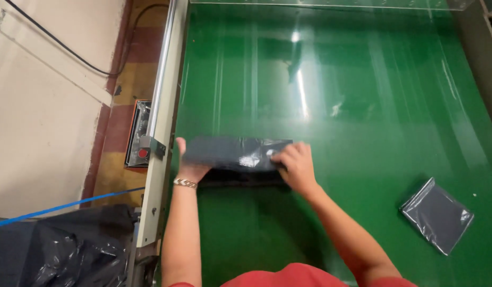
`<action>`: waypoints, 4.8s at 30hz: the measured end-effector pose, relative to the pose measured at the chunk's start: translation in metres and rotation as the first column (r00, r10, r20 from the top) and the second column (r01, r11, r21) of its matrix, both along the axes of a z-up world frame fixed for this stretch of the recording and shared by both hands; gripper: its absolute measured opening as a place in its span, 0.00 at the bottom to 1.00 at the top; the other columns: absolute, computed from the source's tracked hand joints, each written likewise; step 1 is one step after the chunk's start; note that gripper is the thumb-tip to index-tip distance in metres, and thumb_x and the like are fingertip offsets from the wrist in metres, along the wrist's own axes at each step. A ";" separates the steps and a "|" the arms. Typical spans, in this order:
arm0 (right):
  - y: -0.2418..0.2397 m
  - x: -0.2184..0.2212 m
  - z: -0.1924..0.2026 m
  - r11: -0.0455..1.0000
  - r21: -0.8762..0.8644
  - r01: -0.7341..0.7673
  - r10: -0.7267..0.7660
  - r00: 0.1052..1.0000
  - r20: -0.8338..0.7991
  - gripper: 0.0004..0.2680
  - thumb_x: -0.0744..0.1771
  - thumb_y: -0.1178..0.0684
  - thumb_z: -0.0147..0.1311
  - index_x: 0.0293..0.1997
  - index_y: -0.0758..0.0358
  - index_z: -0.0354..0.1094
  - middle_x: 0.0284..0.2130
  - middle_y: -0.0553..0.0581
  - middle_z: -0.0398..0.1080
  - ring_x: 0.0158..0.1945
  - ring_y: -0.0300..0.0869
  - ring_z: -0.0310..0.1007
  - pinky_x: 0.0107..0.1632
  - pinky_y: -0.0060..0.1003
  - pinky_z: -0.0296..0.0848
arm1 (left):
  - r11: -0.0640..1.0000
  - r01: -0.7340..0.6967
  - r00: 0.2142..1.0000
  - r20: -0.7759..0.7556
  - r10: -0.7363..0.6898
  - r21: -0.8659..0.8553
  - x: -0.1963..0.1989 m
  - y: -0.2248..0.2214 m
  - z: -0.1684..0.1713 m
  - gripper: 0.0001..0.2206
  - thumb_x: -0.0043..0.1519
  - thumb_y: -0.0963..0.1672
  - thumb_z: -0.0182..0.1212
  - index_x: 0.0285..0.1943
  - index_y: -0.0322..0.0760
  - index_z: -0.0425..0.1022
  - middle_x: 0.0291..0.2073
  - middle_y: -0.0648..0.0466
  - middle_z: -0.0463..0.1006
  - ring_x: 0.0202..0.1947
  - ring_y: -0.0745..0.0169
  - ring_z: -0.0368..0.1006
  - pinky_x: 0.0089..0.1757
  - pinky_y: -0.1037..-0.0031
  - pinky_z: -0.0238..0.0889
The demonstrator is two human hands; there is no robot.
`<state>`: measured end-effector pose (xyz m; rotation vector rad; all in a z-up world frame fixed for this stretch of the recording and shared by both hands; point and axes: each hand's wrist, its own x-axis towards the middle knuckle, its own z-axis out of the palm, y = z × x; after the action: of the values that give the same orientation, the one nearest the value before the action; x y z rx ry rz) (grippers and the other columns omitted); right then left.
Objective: Picking up plastic bags from a conveyor belt, folding them into neat rectangles, and stacking them into a storage crate.
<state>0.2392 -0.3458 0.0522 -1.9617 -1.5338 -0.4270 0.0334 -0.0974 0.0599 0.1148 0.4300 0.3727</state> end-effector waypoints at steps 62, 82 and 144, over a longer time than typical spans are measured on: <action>-0.050 -0.131 -0.119 0.984 -0.069 0.165 0.046 -0.604 -0.796 0.14 0.70 0.45 0.51 0.59 0.57 0.58 0.43 0.55 0.71 0.44 0.44 0.77 0.45 0.48 0.79 | -0.406 0.841 0.523 -0.347 0.779 0.357 -0.034 -0.138 -0.055 0.13 0.60 0.54 0.60 0.40 0.45 0.70 0.34 0.54 0.75 0.38 0.49 0.76 0.37 0.57 0.73; -0.394 0.013 0.000 0.792 0.356 0.495 0.133 0.430 -0.893 0.28 0.65 0.65 0.57 0.71 0.67 0.42 0.47 0.70 0.70 0.51 0.52 0.72 0.53 0.46 0.74 | -0.658 0.352 0.883 -0.003 0.470 0.665 0.169 -0.422 0.018 0.12 0.65 0.50 0.57 0.44 0.41 0.68 0.29 0.46 0.76 0.29 0.37 0.77 0.33 0.52 0.69; -0.955 -0.085 -0.095 -0.218 -0.031 0.975 -0.262 -0.089 -0.961 0.13 0.66 0.52 0.56 0.54 0.62 0.68 0.43 0.53 0.74 0.43 0.37 0.72 0.48 0.33 0.73 | -0.545 -0.298 0.701 -0.208 -0.683 0.783 0.215 -0.720 0.067 0.13 0.61 0.44 0.60 0.52 0.35 0.71 0.43 0.51 0.76 0.46 0.56 0.71 0.43 0.70 0.68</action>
<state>0.1539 -1.3011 -0.0425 -1.4993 0.8585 -0.5793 0.2484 -0.8171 0.1270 2.0726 -0.9220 0.0509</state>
